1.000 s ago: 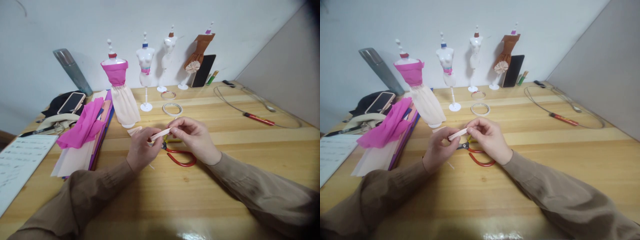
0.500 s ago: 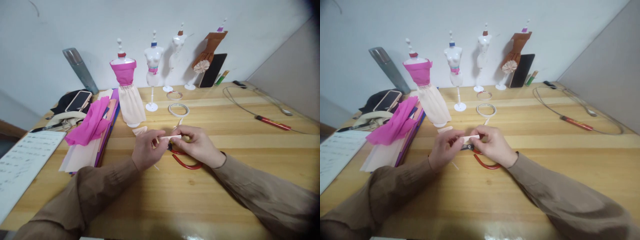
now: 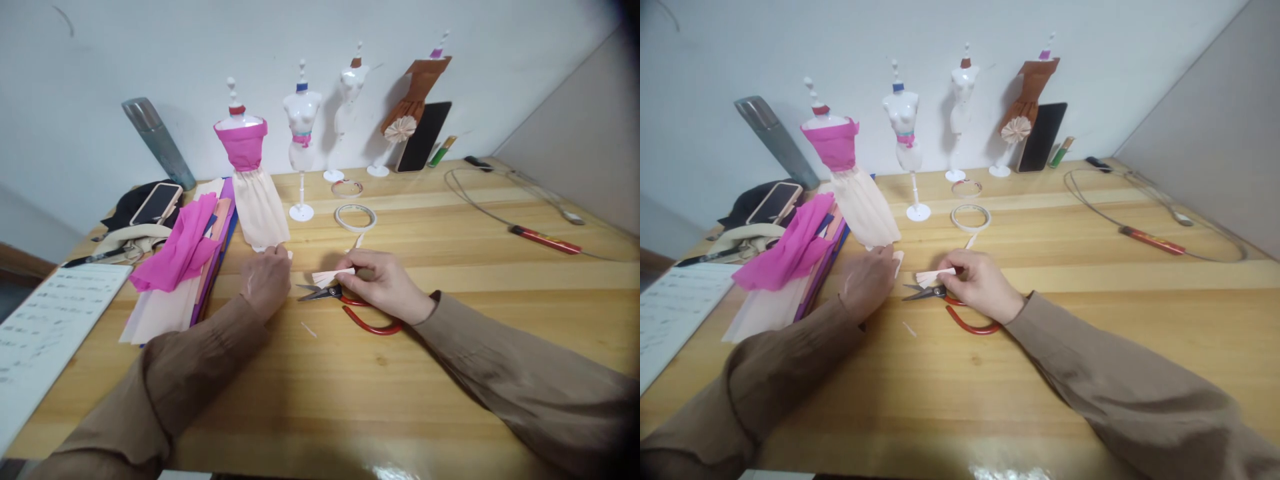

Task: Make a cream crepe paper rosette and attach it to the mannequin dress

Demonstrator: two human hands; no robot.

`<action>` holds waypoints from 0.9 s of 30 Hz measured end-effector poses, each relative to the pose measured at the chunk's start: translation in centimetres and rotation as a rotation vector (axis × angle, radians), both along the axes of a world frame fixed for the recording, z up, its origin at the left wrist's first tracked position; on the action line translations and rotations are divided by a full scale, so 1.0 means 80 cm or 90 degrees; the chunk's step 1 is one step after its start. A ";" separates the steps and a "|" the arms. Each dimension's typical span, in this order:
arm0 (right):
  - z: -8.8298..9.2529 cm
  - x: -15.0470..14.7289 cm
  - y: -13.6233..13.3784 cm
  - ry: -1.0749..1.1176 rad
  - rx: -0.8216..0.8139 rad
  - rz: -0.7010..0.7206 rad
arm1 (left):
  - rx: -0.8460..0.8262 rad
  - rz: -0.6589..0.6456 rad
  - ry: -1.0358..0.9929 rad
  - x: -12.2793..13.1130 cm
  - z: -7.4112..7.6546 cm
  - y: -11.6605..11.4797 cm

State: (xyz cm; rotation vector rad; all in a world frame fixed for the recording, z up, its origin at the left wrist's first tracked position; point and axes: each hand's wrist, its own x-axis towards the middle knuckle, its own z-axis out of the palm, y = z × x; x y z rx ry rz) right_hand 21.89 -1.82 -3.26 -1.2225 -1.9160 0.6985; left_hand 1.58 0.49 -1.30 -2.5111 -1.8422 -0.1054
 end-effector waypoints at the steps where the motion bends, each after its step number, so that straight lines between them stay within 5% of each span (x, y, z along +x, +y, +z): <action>1: 0.000 0.000 0.000 -0.005 0.006 0.002 | 0.002 0.003 0.002 0.001 0.000 -0.001; 13: -0.001 -0.003 0.000 -0.002 0.060 0.050 | 0.001 -0.026 -0.032 -0.003 -0.004 0.005; 21: 0.001 -0.008 -0.004 -0.005 0.092 0.036 | 0.058 -0.177 -0.256 0.011 0.002 -0.006; 27: -0.002 -0.009 -0.008 -0.007 0.086 0.033 | -0.004 -0.203 -0.401 0.018 -0.008 -0.006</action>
